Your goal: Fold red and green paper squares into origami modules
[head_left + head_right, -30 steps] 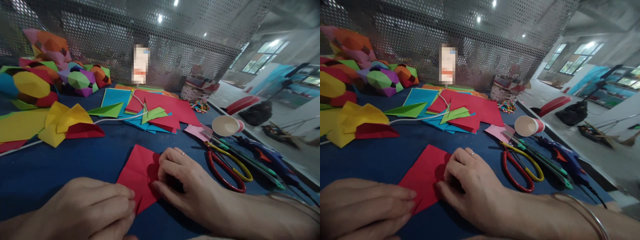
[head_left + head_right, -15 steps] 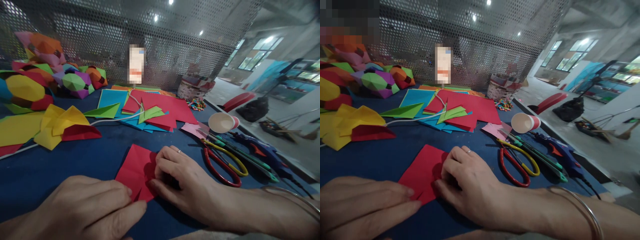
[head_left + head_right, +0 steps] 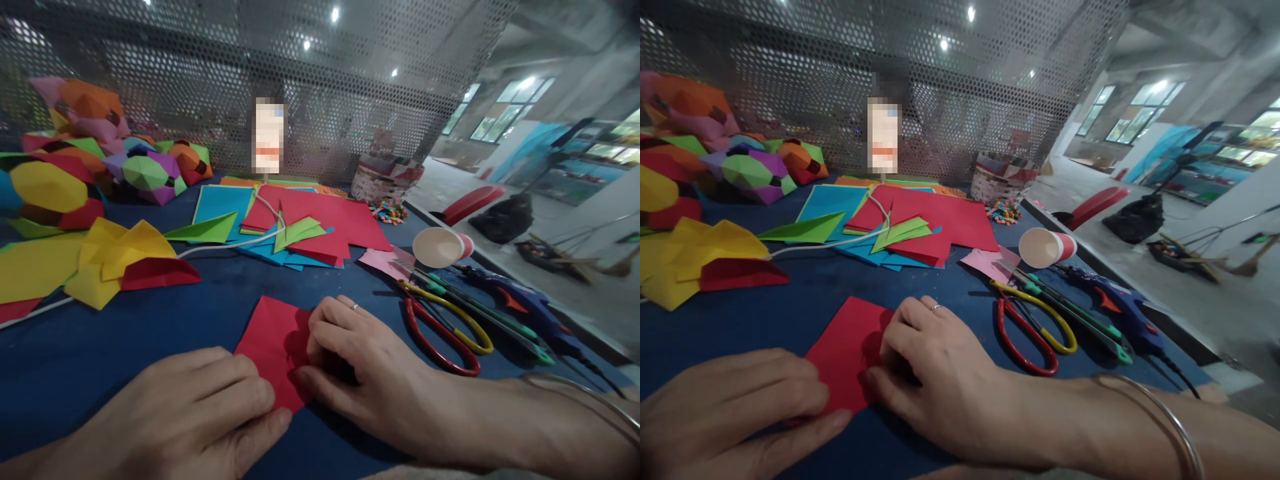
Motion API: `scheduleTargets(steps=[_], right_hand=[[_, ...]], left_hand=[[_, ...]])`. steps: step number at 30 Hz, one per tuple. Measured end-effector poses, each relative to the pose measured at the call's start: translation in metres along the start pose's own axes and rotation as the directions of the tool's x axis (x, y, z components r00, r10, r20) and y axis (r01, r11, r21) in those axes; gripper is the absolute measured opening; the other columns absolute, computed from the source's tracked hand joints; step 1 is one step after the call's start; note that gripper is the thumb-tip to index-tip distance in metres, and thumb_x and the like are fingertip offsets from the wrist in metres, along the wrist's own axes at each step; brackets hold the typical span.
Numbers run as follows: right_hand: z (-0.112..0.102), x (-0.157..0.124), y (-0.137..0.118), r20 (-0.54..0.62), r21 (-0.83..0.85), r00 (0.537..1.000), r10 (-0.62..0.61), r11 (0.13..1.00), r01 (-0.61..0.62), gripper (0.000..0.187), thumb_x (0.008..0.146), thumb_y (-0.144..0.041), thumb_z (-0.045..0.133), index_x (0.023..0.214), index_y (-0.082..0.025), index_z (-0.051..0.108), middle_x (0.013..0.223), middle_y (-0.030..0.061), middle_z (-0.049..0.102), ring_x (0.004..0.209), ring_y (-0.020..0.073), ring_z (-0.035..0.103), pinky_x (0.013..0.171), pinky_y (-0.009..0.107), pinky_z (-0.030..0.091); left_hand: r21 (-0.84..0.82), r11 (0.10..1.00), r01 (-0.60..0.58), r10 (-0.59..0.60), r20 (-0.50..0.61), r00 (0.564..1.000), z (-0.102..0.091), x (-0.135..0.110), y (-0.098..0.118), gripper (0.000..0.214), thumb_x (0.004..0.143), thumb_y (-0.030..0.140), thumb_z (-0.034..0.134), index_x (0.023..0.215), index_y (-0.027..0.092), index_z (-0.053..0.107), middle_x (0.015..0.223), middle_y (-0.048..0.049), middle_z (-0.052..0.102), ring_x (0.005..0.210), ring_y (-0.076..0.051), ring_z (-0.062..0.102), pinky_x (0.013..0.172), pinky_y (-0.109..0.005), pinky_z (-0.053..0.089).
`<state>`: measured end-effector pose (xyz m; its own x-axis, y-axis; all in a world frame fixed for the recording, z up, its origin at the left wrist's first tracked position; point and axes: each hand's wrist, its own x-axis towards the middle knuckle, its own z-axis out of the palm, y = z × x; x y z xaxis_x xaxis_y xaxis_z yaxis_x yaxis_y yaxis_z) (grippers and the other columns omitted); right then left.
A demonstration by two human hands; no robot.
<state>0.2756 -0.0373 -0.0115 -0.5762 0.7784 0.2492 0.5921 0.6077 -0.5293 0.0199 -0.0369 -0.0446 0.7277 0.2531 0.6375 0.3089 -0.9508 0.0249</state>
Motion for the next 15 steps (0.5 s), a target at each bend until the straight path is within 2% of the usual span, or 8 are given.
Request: scheduleTargets(steps=[3,5,8,10,12,14,15], right_hand=[[-0.003,0.0,-0.001,0.017,-0.001,1.0,0.009,1.0,-0.009,0.026,0.098,-0.026,0.083,0.085,-0.019,0.061,0.093,0.0014,0.063,0.083,0.0164,0.055,0.077,0.032,0.046],[-0.005,0.0,0.0,0.032,0.021,0.999,-0.002,1.0,0.002,0.028,0.095,-0.028,0.087,0.086,-0.019,0.062,0.095,0.0014,0.065,0.084,0.0166,0.056,0.079,0.032,0.047],[-0.006,-0.001,0.002,0.037,0.108,0.998,-0.041,0.993,0.036,0.021,0.099,-0.024,0.084,0.091,-0.019,0.065,0.1,0.0024,0.069,0.091,0.0172,0.062,0.085,0.032,0.05],[-0.007,-0.003,0.004,-0.023,0.185,0.999,-0.046,0.981,0.049,0.016,0.104,-0.025,0.078,0.094,-0.019,0.066,0.097,0.0019,0.072,0.088,0.016,0.064,0.083,0.031,0.051],[-0.007,-0.005,0.004,-0.13,0.242,0.991,-0.015,0.969,0.047,0.015,0.107,-0.027,0.074,0.096,-0.02,0.067,0.09,0.0002,0.074,0.08,0.0143,0.063,0.077,0.028,0.051],[-0.008,-0.005,0.002,-0.217,0.304,0.975,0.039,0.952,0.03,0.014,0.107,-0.028,0.072,0.096,-0.021,0.067,0.085,-0.0016,0.073,0.074,0.0129,0.061,0.071,0.026,0.049],[-0.008,-0.005,0.001,-0.237,0.357,0.969,0.07,0.934,0.02,0.014,0.106,-0.027,0.072,0.095,-0.021,0.066,0.083,-0.0021,0.072,0.073,0.0124,0.06,0.068,0.024,0.049]], left_hand=[[0.002,1.0,-0.004,0.004,-0.013,1.0,0.0,0.002,-0.001,0.029,0.116,0.018,0.041,0.113,0.023,0.069,0.085,0.0021,0.074,0.076,-0.017,0.071,0.072,-0.034,0.052],[-0.009,1.0,0.005,-0.005,-0.014,1.0,-0.002,-0.001,-0.002,0.029,0.119,0.024,0.04,0.113,0.024,0.069,0.085,0.0022,0.075,0.076,-0.016,0.071,0.071,-0.032,0.052],[0.006,0.994,0.108,-0.108,-0.004,0.994,-0.006,-0.012,-0.002,0.023,0.116,0.037,0.051,0.119,0.026,0.07,0.104,-0.0007,0.079,0.093,-0.018,0.076,0.088,-0.027,0.059],[0.02,0.98,0.196,-0.196,0.028,0.98,-0.009,-0.019,-0.001,0.029,0.111,0.045,0.058,0.131,0.026,0.069,0.126,-0.0049,0.078,0.115,-0.022,0.076,0.105,-0.03,0.06],[-0.003,0.959,0.284,-0.284,0.035,0.958,-0.011,-0.021,-0.001,0.048,0.11,0.057,0.054,0.143,0.024,0.065,0.141,-0.0103,0.074,0.131,-0.029,0.071,0.114,-0.039,0.06],[-0.051,0.931,0.361,-0.36,0.018,0.933,-0.013,-0.016,-0.005,0.054,0.11,0.064,0.052,0.147,0.025,0.061,0.142,-0.0105,0.074,0.13,-0.029,0.073,0.114,-0.04,0.061],[-0.084,0.922,0.377,-0.377,0.016,0.926,-0.015,-0.012,-0.008,0.05,0.11,0.063,0.055,0.144,0.027,0.062,0.138,-0.0078,0.077,0.124,-0.026,0.077,0.11,-0.036,0.063]])
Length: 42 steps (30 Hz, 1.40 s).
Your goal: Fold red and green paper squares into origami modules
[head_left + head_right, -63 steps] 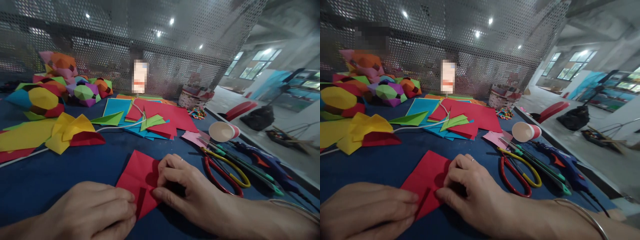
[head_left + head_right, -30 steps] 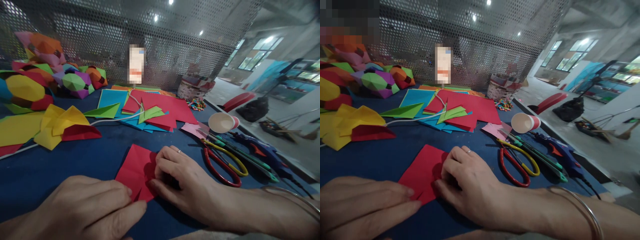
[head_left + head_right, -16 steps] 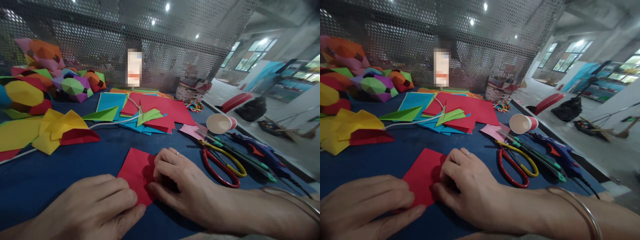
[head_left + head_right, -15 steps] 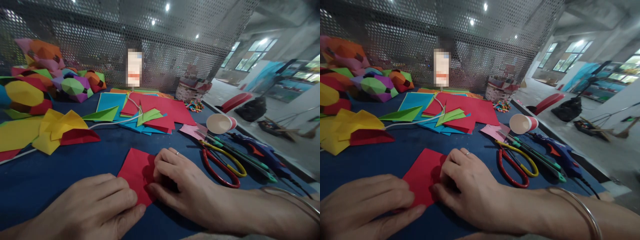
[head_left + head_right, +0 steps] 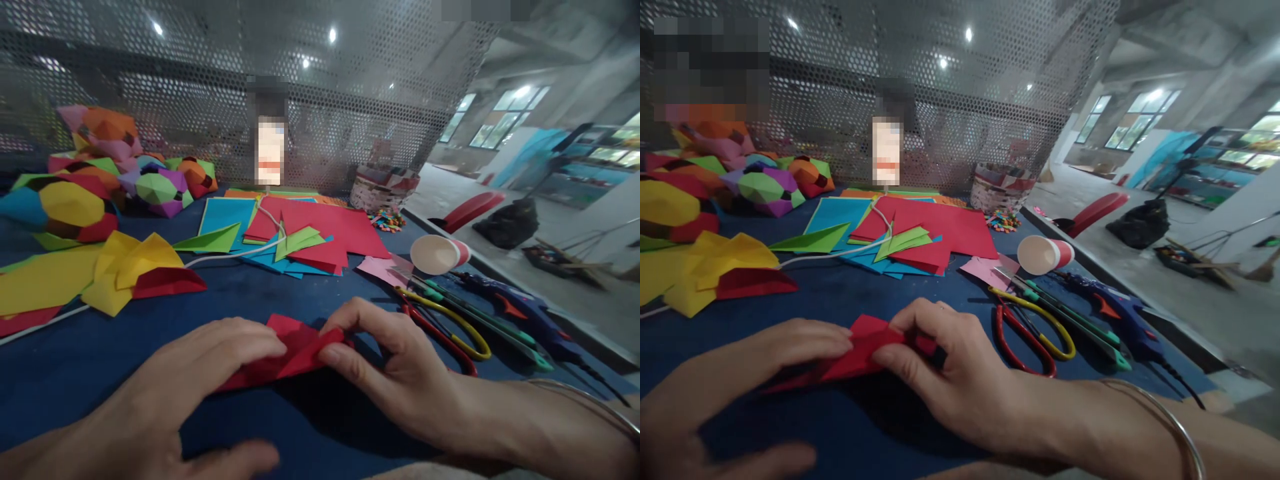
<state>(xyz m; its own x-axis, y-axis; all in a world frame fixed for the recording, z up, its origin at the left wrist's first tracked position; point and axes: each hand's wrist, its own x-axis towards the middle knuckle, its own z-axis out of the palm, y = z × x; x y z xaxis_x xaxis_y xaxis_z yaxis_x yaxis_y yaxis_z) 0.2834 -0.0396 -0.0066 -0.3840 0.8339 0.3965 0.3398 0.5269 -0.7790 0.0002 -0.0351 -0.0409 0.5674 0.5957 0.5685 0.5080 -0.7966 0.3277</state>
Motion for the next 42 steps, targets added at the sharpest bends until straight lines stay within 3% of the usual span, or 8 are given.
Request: scheduleTargets(steps=[4,8,12,16,23,34,40,42], right_hand=[[0.002,0.006,-0.002,-0.02,0.315,0.986,0.163,0.937,-0.149,0.024,0.105,-0.038,0.073,0.094,-0.022,0.059,0.077,-0.0038,0.065,0.065,0.0102,0.055,0.059,0.02,0.045],[0.002,0.014,0.001,0.013,0.479,0.956,0.293,0.837,-0.263,0.046,0.094,-0.056,0.084,0.103,-0.025,0.052,0.073,-0.007,0.061,0.059,0.0088,0.05,0.056,0.019,0.041],[0.001,0.015,0.002,-0.011,0.478,0.938,0.346,0.826,-0.299,0.047,0.097,-0.052,0.081,0.123,-0.027,0.051,0.069,-0.0099,0.055,0.057,0.0106,0.045,0.054,0.02,0.034],[-0.002,0.013,0.003,-0.061,0.344,0.976,0.209,0.922,-0.176,0.01,0.105,-0.033,0.061,0.111,-0.026,0.062,0.081,-0.0024,0.065,0.068,0.0136,0.055,0.061,0.024,0.042],[-0.009,0.009,0.009,0.106,-0.109,0.978,-0.179,0.976,0.19,0.048,0.083,0.002,0.044,0.116,-0.02,0.073,0.107,0.0061,0.069,0.094,0.0158,0.068,0.081,0.025,0.057],[-0.01,-0.002,0.019,0.065,-0.592,0.907,-0.417,0.716,0.372,0.06,0.098,-0.009,0.074,0.152,-0.034,0.06,0.167,0.0144,0.042,0.159,0.0351,0.042,0.122,0.055,0.05],[-0.014,-0.002,0.014,0.237,-0.557,0.765,-0.599,0.562,0.612,0.025,0.118,-0.019,0.054,0.127,-0.023,0.077,0.133,0.0021,0.081,0.139,0.0183,0.062,0.12,0.036,0.046],[-0.012,-0.001,0.015,0.249,-0.531,0.741,-0.624,0.552,0.643,0.027,0.119,-0.019,0.051,0.121,-0.02,0.078,0.125,0.0002,0.085,0.128,0.0161,0.069,0.114,0.034,0.048]], left_hand=[[-0.181,0.983,-0.027,0.038,0.054,0.998,-0.006,0.023,-0.005,0.007,0.11,0.038,0.065,0.112,0.033,0.07,0.096,0.0095,0.083,0.076,-0.009,0.081,0.071,-0.01,0.063],[-0.474,0.866,0.161,-0.162,0.037,0.986,-0.007,0.034,-0.001,0.017,0.109,0.035,0.063,0.096,0.029,0.073,0.067,0.0116,0.077,0.051,-0.009,0.075,0.05,-0.008,0.057],[-0.661,0.496,0.563,-0.488,0.323,0.81,-0.006,0.039,0.007,0.04,0.093,0.062,0.081,0.089,0.023,0.07,0.055,0.0027,0.075,0.044,-0.017,0.074,0.043,-0.018,0.059],[-0.684,0.294,0.668,-0.593,0.417,0.689,-0.005,0.039,0.005,0.049,0.077,0.06,0.094,0.085,0.024,0.061,0.049,0.0042,0.068,0.04,-0.017,0.068,0.039,-0.018,0.052],[-0.654,0.143,0.743,-0.654,0.501,0.567,-0.001,0.035,-0.006,0.05,0.072,0.059,0.096,0.087,0.022,0.066,0.052,0.0018,0.069,0.041,-0.013,0.063,0.039,-0.015,0.045],[-0.625,0.158,0.764,-0.657,0.511,0.554,0.001,0.032,-0.008,0.059,0.073,0.073,0.092,0.086,0.023,0.063,0.052,0.0014,0.07,0.04,-0.012,0.062,0.039,-0.014,0.044],[-0.545,0.309,0.779,-0.66,0.466,0.589,0.0,0.032,-0.008,0.05,0.077,0.067,0.087,0.08,0.024,0.061,0.05,0.0017,0.066,0.039,-0.016,0.062,0.039,-0.02,0.046],[-0.5,0.474,0.725,-0.672,0.326,0.664,-0.002,0.03,-0.006,0.046,0.082,0.066,0.082,0.083,0.025,0.062,0.055,0.003,0.067,0.042,-0.015,0.061,0.041,-0.021,0.048]])
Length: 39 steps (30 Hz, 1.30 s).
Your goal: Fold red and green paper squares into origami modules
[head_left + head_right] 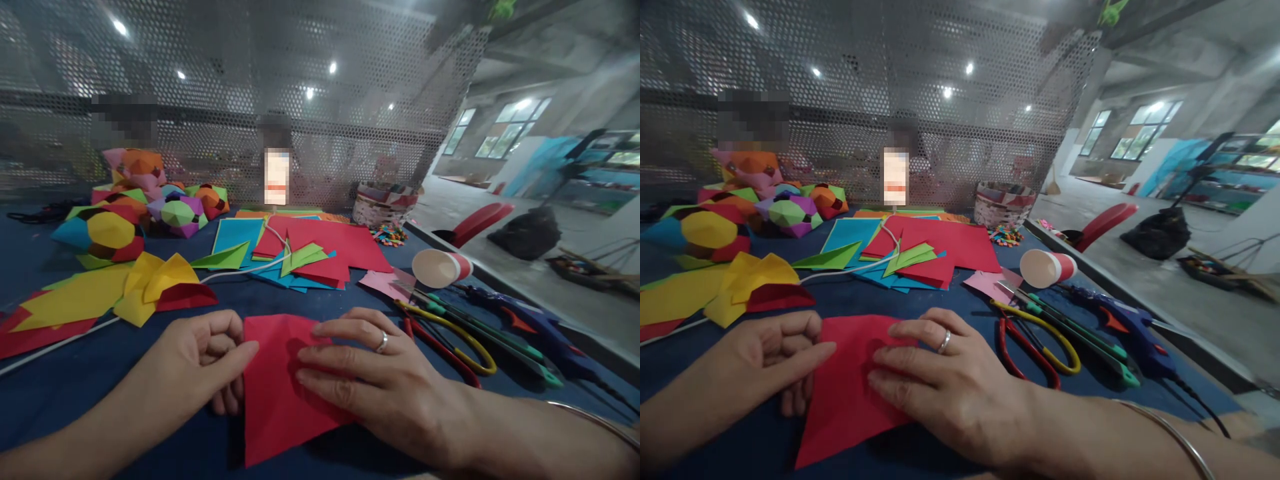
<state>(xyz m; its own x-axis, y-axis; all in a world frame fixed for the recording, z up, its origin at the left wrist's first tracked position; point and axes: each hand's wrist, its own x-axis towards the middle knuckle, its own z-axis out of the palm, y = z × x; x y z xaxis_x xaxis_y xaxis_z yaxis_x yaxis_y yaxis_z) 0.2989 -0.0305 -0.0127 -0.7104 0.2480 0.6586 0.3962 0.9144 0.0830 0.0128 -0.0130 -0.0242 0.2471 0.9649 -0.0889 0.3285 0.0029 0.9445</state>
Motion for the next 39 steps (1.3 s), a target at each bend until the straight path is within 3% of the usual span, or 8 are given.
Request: scheduleTargets(steps=[3,5,10,15,26,29,34,39], right_hand=[[0.004,0.0,-0.001,0.036,0.048,0.999,0.007,0.999,-0.008,0.031,0.121,-0.019,0.046,0.124,-0.016,0.077,0.123,0.003,0.086,0.119,0.0147,0.074,0.106,0.032,0.052],[0.004,0.0,-0.002,0.085,0.078,0.996,0.012,0.997,-0.019,0.035,0.122,-0.02,0.042,0.128,-0.013,0.076,0.124,0.0054,0.086,0.118,0.015,0.076,0.105,0.031,0.053],[0.006,-0.004,-0.006,0.083,0.121,0.996,0.019,0.992,-0.029,0.033,0.121,-0.019,0.045,0.126,-0.011,0.076,0.118,0.0079,0.087,0.115,0.0164,0.079,0.101,0.03,0.057],[0.011,-0.006,-0.007,0.043,0.143,0.998,0.049,0.988,-0.055,0.023,0.118,-0.022,0.055,0.121,-0.012,0.075,0.109,0.007,0.087,0.097,0.017,0.082,0.086,0.031,0.06],[0.004,-0.003,-0.011,0.038,0.261,0.975,0.219,0.94,-0.221,0.022,0.115,-0.034,0.065,0.117,-0.016,0.076,0.086,0.0018,0.082,0.071,0.0136,0.073,0.072,0.029,0.053],[0.005,0.002,-0.012,0.105,0.321,0.9,0.423,0.842,-0.433,0.024,0.11,-0.041,0.072,0.12,-0.02,0.079,0.09,0.0006,0.084,0.075,0.0138,0.073,0.071,0.026,0.052],[0.007,0.013,-0.01,0.381,0.219,0.637,0.67,0.604,-0.767,0.029,0.105,-0.04,0.078,0.084,-0.02,0.074,0.07,-0.0034,0.075,0.063,0.0136,0.06,0.062,0.026,0.042],[0.013,0.015,-0.01,0.342,0.059,0.673,0.656,0.7,-0.712,0.034,0.102,-0.034,0.082,0.075,-0.018,0.069,0.071,-0.0005,0.069,0.067,0.0143,0.058,0.065,0.027,0.038]], left_hand=[[0.397,0.855,-0.333,0.439,-0.213,0.873,-0.001,-0.012,0.0,0.039,0.09,0.063,0.077,0.107,0.029,0.068,0.085,0.0019,0.076,0.067,-0.017,0.073,0.061,-0.024,0.061],[0.599,0.66,-0.453,0.651,-0.156,0.743,0.001,-0.022,-0.003,0.05,0.092,0.068,0.074,0.126,0.033,0.065,0.114,-0.0007,0.078,0.099,-0.023,0.079,0.084,-0.028,0.065],[0.626,0.318,-0.712,0.791,0.239,0.563,0.006,-0.028,-0.008,0.055,0.1,0.063,0.069,0.142,0.03,0.058,0.131,-0.0038,0.08,0.117,-0.024,0.078,0.109,-0.031,0.06],[0.599,0.157,-0.785,0.781,0.411,0.469,-0.001,-0.015,-0.003,0.034,0.1,0.006,0.054,0.126,0.025,0.065,0.115,0.0025,0.085,0.101,-0.013,0.081,0.106,-0.023,0.057],[0.624,0.368,-0.689,0.8,0.165,0.577,0.017,-0.04,-0.008,0.022,0.091,0.009,0.059,0.092,0.029,0.066,0.078,0.0002,0.077,0.069,-0.021,0.074,0.082,-0.039,0.062],[0.625,0.432,-0.65,0.786,0.091,0.611,0.018,-0.034,-0.002,0.022,0.099,0.013,0.053,0.086,0.029,0.06,0.074,0.0018,0.071,0.066,-0.02,0.07,0.076,-0.035,0.06],[0.714,0.359,-0.601,0.772,0.135,0.621,0.014,-0.02,-0.005,0.028,0.109,0.022,0.048,0.081,0.028,0.053,0.071,0.0027,0.068,0.064,-0.018,0.067,0.072,-0.032,0.058],[0.758,0.328,-0.564,0.76,0.143,0.634,0.013,-0.018,-0.006,0.031,0.105,0.02,0.049,0.074,0.026,0.048,0.068,0.0034,0.065,0.059,-0.016,0.063,0.064,-0.033,0.052]])
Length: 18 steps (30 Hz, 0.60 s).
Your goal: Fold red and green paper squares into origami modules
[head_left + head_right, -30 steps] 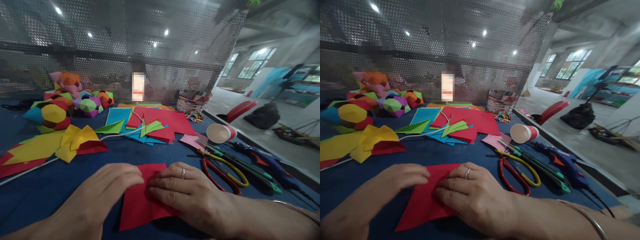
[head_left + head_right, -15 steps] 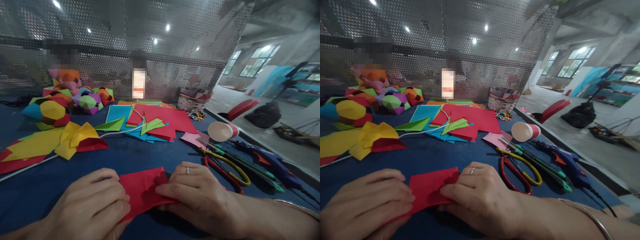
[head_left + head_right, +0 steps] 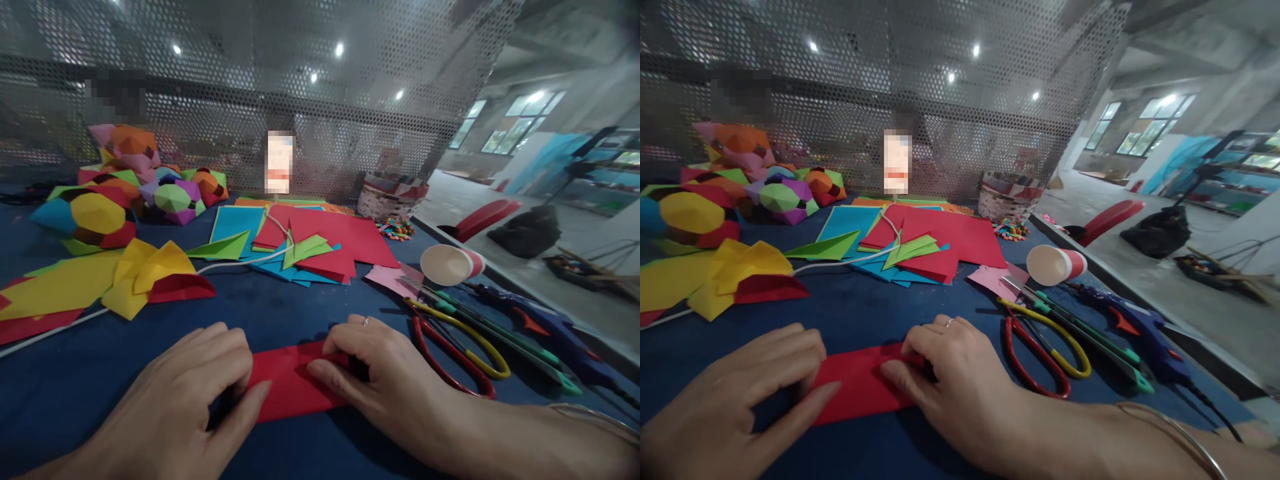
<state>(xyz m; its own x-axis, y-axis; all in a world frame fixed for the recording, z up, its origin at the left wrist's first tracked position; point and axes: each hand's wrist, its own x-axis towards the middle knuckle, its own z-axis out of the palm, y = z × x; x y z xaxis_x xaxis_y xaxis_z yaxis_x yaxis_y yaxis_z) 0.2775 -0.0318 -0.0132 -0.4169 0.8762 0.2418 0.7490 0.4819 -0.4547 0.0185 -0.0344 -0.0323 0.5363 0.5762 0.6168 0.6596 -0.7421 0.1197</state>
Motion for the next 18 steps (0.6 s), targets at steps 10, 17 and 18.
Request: scheduleTargets(steps=[10,17,18], right_hand=[[0.0,0.01,-0.001,0.091,-0.07,0.991,0.101,0.993,-0.095,0.026,0.097,-0.032,0.086,0.081,-0.019,0.07,0.068,-0.0034,0.062,0.063,0.0139,0.052,0.061,0.025,0.03],[-0.003,0.018,-0.007,0.155,-0.104,0.965,0.212,0.975,-0.198,0.025,0.098,-0.034,0.085,0.083,-0.02,0.07,0.067,-0.0042,0.06,0.063,0.0135,0.052,0.061,0.025,0.028],[-0.003,0.018,-0.007,0.154,-0.102,0.965,0.212,0.975,-0.198,0.025,0.098,-0.034,0.085,0.083,-0.02,0.07,0.067,-0.0044,0.059,0.063,0.0134,0.052,0.061,0.025,0.028]], left_hand=[[-0.01,1.0,0.002,-0.001,0.007,1.0,0.002,0.005,0.0,0.032,0.1,0.013,0.047,0.071,0.025,0.043,0.063,0.0059,0.053,0.055,-0.013,0.054,0.06,-0.032,0.043],[-0.016,1.0,0.015,-0.015,0.011,1.0,0.003,0.007,0.0,0.035,0.101,0.013,0.046,0.069,0.024,0.042,0.062,0.0055,0.052,0.056,-0.013,0.053,0.059,-0.031,0.04],[-0.021,1.0,0.017,-0.017,0.016,1.0,0.002,0.006,0.001,0.035,0.101,0.013,0.046,0.069,0.024,0.042,0.062,0.0054,0.052,0.056,-0.013,0.052,0.059,-0.03,0.04]])
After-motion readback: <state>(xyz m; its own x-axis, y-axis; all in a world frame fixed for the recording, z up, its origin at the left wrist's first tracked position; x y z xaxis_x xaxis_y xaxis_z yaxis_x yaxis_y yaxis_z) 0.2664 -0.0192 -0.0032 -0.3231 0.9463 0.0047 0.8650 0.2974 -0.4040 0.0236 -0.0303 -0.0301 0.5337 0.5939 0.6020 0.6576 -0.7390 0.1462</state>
